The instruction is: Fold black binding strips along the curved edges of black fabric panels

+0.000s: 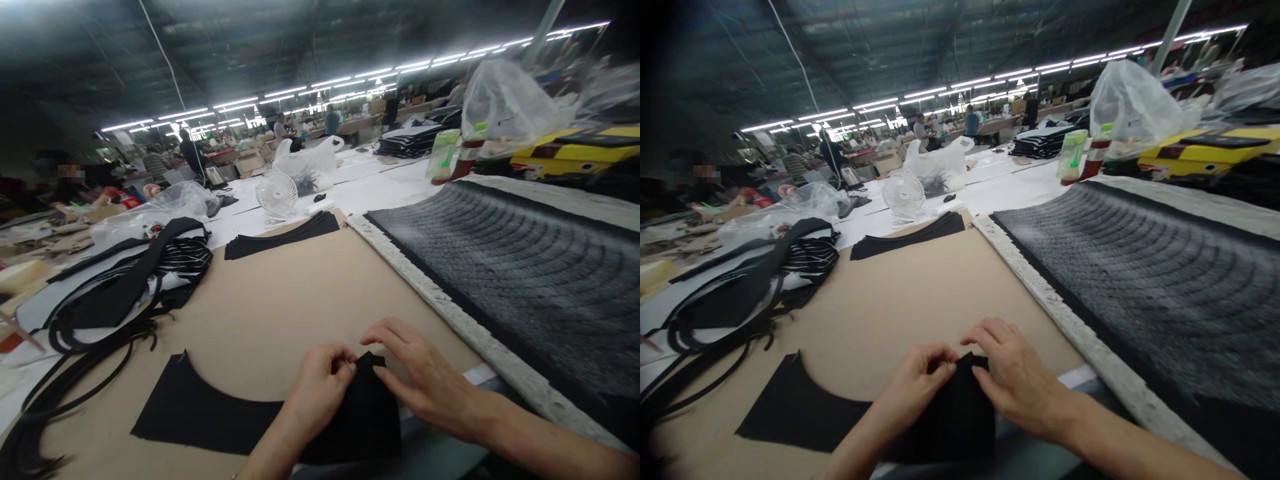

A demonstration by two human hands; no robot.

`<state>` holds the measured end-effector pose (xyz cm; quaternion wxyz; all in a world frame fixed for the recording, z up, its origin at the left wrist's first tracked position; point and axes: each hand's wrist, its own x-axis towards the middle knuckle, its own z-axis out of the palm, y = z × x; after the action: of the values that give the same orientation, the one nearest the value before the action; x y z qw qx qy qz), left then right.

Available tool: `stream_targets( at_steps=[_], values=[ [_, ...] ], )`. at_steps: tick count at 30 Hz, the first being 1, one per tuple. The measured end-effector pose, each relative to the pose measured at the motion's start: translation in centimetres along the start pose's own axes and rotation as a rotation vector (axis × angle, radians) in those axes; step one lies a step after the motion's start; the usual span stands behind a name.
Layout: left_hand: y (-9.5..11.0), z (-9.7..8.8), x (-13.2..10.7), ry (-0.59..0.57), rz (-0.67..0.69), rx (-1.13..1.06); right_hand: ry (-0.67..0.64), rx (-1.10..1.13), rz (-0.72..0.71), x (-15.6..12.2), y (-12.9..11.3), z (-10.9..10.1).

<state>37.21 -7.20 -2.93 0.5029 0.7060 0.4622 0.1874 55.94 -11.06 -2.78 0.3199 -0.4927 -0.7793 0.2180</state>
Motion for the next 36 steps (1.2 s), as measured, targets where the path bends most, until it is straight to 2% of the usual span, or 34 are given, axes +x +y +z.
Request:
stream_targets(
  at_steps=[3,6,9,11,14,16,19,23,36],
  values=[
    [-0.4,0.3,0.9,-0.053,0.032,0.025,-0.163,-0.031,-0.064,0.4,1.1,-0.2],
    [-0.6,0.8,0.8,0.038,0.086,0.109,-0.287,-0.099,-0.087,1.0,2.3,-0.1],
    [-1.2,1.5,-0.6,0.282,0.220,0.353,-0.296,-0.177,-0.124,1.3,3.3,0.0],
    [-2.1,2.2,-2.0,0.393,0.345,0.551,-0.297,-0.230,-0.167,1.3,3.9,0.0],
    [-3.9,3.7,-3.7,0.403,0.518,0.793,-0.313,-0.297,-0.267,1.4,4.5,0.0],
    [-5.0,4.6,-4.3,0.409,0.562,0.892,-0.324,-0.320,-0.357,1.6,4.9,0.0],
    [-5.8,5.4,-4.3,0.429,0.557,0.943,-0.338,-0.329,-0.480,2.2,5.3,0.1],
    [-6.0,5.4,-4.0,0.431,0.523,0.927,-0.334,-0.339,-0.568,2.7,5.6,0.1],
    [-4.9,5.6,-3.6,0.407,0.459,1.002,-0.353,-0.342,-0.571,2.9,6.0,0.0]
  ],
)
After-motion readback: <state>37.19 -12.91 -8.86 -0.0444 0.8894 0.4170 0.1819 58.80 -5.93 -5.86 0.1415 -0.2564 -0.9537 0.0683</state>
